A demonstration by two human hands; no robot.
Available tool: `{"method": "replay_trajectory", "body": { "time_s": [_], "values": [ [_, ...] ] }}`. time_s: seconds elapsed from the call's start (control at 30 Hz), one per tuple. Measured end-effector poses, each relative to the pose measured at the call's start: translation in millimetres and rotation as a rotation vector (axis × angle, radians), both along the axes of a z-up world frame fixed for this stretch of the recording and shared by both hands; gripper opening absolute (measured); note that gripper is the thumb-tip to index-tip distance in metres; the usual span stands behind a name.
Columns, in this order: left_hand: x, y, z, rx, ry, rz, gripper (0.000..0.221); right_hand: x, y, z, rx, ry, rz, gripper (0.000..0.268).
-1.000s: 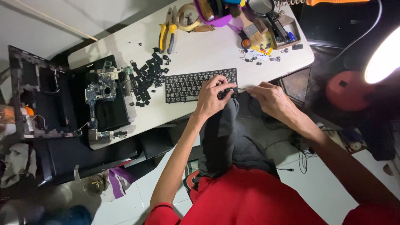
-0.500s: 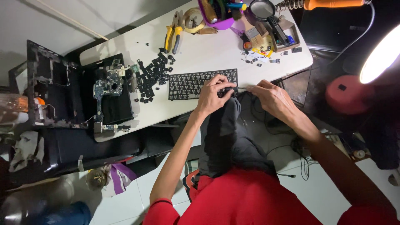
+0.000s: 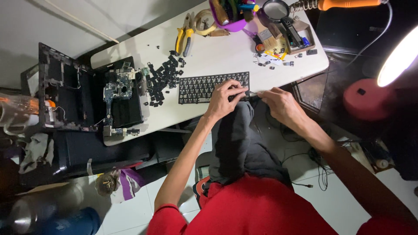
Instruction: The person sits at a repair bench and removes keycaps from a laptop keyboard one at a time, using a small pick to pry each key off and letting the keys pile on the table. They then hold and work on individual keycap components with the pick.
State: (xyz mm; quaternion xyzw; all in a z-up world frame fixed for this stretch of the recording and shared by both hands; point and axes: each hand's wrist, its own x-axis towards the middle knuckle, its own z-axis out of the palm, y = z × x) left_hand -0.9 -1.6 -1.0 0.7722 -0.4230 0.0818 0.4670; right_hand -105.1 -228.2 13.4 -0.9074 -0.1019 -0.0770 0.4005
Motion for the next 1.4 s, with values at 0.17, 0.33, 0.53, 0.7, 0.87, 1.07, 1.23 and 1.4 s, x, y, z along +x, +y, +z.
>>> {"method": "replay_trajectory", "body": {
  "time_s": [0.17, 0.33, 0.53, 0.7, 0.87, 1.07, 1.23, 1.4],
  "values": [
    [-1.2, -1.1, 6.1, 0.015, -0.021, -0.002, 0.013, -14.0, 16.3, 3.5, -0.131, 0.018, -0.070, 0.017],
    [-3.2, 0.7, 9.3, 0.012, 0.022, -0.008, 0.015, -14.9, 15.2, 1.3, -0.157, 0.018, -0.119, 0.020],
    [-2.2, 3.2, 7.7, 0.013, 0.039, -0.005, 0.015, -13.1, 11.2, 19.2, -0.148, -0.016, -0.101, 0.014],
    [-3.7, 2.2, 1.7, 0.037, 0.031, 0.015, 0.014, -17.1, 12.7, 24.2, -0.196, -0.014, -0.120, 0.015],
    [0.6, 1.5, 6.3, 0.045, 0.002, 0.012, 0.014, -12.3, 14.9, 10.8, -0.470, -0.067, -0.118, 0.031],
    [3.9, 1.2, 2.8, 0.046, -0.004, 0.008, 0.013, -14.3, 15.3, 11.6, -0.473, -0.010, -0.078, 0.046],
    [1.8, 0.9, 11.2, 0.028, -0.035, -0.009, 0.013, -12.4, 11.0, 16.1, -0.310, -0.020, -0.028, 0.040],
    [-2.7, 0.4, 16.5, 0.052, -0.108, 0.009, 0.013, -15.8, 16.0, 25.3, -0.127, 0.013, -0.050, 0.021]
  ]
}}
